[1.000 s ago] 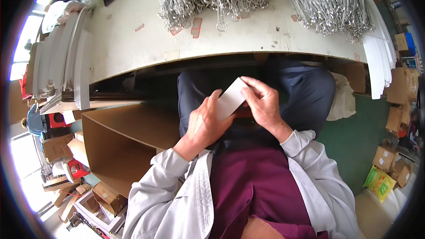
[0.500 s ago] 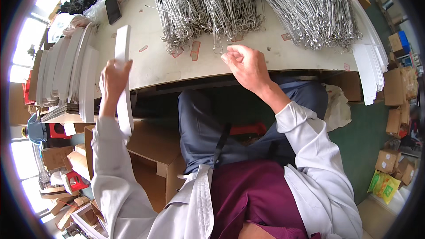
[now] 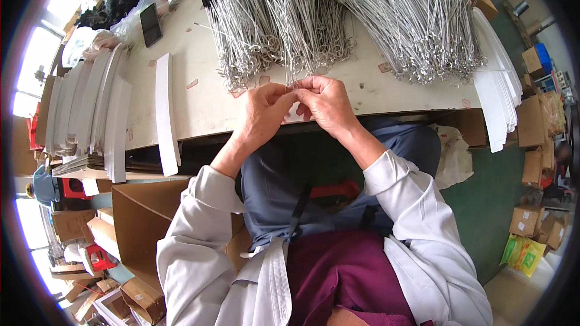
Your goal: Assembling wire brushes by inserting them into white paper sleeves.
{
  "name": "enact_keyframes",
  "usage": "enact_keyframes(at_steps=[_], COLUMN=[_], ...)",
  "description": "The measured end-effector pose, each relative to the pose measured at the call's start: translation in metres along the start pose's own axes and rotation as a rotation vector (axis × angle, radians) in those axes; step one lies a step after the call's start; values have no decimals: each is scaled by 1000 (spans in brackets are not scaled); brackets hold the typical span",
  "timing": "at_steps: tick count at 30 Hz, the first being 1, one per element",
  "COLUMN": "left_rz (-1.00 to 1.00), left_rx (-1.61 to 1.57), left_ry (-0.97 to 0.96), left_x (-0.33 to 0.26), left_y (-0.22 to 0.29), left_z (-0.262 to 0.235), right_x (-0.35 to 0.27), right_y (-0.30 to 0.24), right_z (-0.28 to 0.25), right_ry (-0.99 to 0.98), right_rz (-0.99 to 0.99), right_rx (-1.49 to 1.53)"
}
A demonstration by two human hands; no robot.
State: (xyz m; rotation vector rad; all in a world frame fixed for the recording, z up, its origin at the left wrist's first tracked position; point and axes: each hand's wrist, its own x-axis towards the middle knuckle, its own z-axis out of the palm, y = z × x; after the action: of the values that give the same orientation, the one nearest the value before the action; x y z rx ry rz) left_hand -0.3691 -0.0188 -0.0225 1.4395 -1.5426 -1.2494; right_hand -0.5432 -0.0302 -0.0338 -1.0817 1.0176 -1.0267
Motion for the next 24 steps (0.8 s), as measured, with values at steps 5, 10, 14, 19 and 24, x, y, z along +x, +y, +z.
enact_keyframes(at_steps=[5,10,14,19,24], left_rz=[89,17,36,18,127], left_rx=[-306,-397,-452,-370,-339], left_ry=[146,107,70,62,155], left_x=[0,2,2,-4,-11], left_y=[1,9,-2,6,9], left_z=[6,3,-2,0,-6], right_x=[-5,-9,-1,25,46], right_y=[-5,-10,-15,-37,-24], right_z=[-1,5,-10,-6,-6], right_ry=[-68,-68,94,227,147], right_rz=[-178,-93,-515,-813,-827], right_rx=[-218,-57,-631,-809,-845])
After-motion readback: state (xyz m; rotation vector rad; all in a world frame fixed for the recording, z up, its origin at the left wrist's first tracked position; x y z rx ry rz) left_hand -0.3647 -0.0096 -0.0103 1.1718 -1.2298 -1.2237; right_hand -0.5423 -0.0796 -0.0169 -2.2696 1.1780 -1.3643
